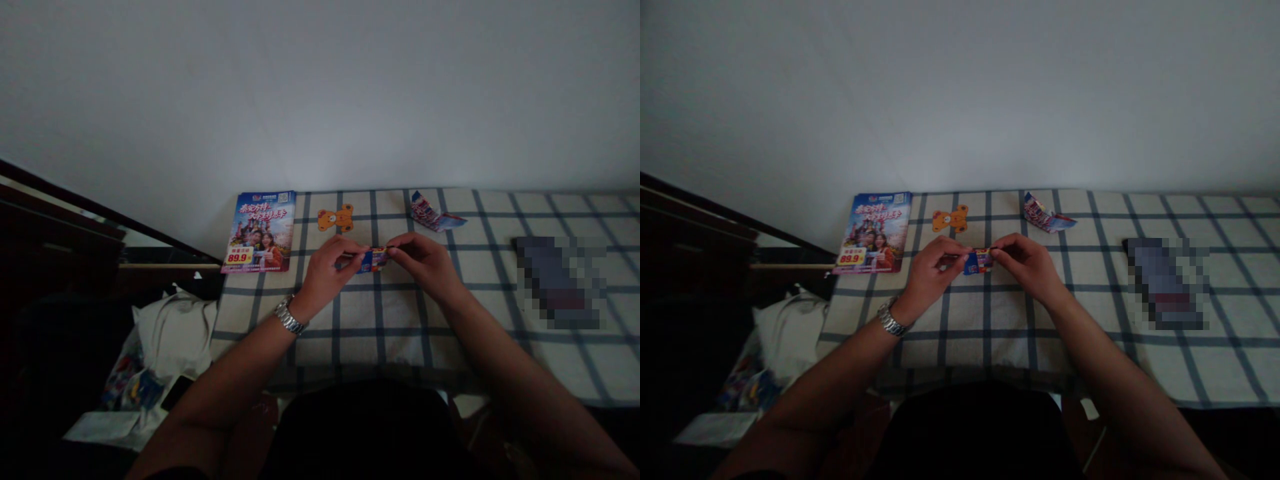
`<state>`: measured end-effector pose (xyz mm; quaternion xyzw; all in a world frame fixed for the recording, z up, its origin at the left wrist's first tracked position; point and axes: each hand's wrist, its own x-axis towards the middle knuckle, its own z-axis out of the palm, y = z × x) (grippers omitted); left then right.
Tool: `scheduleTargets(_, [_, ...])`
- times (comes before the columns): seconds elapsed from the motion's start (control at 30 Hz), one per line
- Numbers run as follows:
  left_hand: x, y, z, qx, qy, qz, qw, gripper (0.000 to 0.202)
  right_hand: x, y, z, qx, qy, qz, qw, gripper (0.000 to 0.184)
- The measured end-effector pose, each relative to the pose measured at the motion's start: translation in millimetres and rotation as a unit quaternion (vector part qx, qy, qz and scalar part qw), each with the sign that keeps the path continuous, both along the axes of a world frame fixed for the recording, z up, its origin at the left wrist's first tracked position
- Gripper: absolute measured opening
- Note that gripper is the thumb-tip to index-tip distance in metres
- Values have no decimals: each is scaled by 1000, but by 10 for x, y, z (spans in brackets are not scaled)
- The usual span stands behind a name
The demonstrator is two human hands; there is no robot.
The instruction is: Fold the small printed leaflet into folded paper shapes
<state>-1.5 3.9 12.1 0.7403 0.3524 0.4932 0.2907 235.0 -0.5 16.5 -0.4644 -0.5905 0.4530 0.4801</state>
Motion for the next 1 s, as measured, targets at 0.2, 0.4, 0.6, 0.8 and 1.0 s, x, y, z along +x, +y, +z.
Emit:
scheduleTargets(0.2, [6,-4,10,-15,-11,-1,1000,10,-3,0,29,-5,9,3,1000,31])
scheduleTargets(0.4, [18,-15,25,-15,-15,-4,1000,11,-7,-16,66,-9,6,-2,1000,33])
scheduleTargets(0.6, [4,-11,36,6,-22,2,1000,10,11,-27,67,-3,12,-8,1000,35])
scheduleTargets(0.8, [-10,-4,44,31,-26,11,999,4,15,-31,48,-2,29,-13,999,33])
scheduleTargets(1.0, [-3,-20,46,18,-30,-7,999,9,1,-44,57,6,39,2,999,30])
